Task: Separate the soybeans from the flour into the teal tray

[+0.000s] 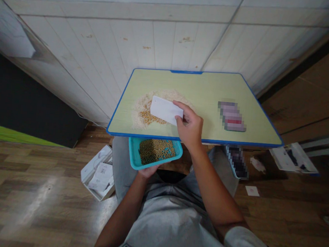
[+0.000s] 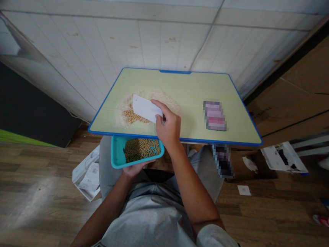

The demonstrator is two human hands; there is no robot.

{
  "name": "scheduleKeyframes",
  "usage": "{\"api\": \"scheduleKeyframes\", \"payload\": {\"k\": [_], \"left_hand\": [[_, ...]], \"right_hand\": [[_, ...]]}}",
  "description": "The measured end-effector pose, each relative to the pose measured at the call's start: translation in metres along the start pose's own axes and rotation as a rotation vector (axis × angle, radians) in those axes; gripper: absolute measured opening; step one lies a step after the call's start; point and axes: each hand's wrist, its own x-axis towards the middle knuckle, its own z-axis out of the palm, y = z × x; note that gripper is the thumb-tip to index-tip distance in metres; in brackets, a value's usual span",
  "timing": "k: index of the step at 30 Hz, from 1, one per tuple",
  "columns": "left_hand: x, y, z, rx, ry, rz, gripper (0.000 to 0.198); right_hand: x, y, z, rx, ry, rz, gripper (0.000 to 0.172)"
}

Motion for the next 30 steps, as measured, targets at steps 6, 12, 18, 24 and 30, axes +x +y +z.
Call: {"api": "scheduleKeyframes", "payload": {"k": [6, 12, 18, 24, 30], "left_hand": [[0.004, 0.0, -0.013, -0.126, -0.033, -0.032, 0.064], [0.003, 0.0, -0.012, -0.14, -0.02, -0.023, 0.065], [0.006, 0.001, -0.013, -0.137, 0.003, -0.016, 0.068], [0.005, 0.001, -0.014, -0.129, 0.001, -0.015, 0.067], [0.005, 0.001, -0.015, -0.15, -0.014, -0.02, 0.065]], "right_hand": [[0.001, 0.0, -0.001, -0.062, 0.07, 0.003, 0.058], [0.001, 0.002, -0.001, -0.057, 0.037, 0.0, 0.058], [-0.001, 0.002, 0.002, -0.025, -0.001, 0.01, 0.06], [-0.002, 0.001, 0.001, 0.0, -0.008, -0.006, 0.058], [-0.002, 0.0, -0.001, 0.007, -0.023, 0.0, 0.058]]}}
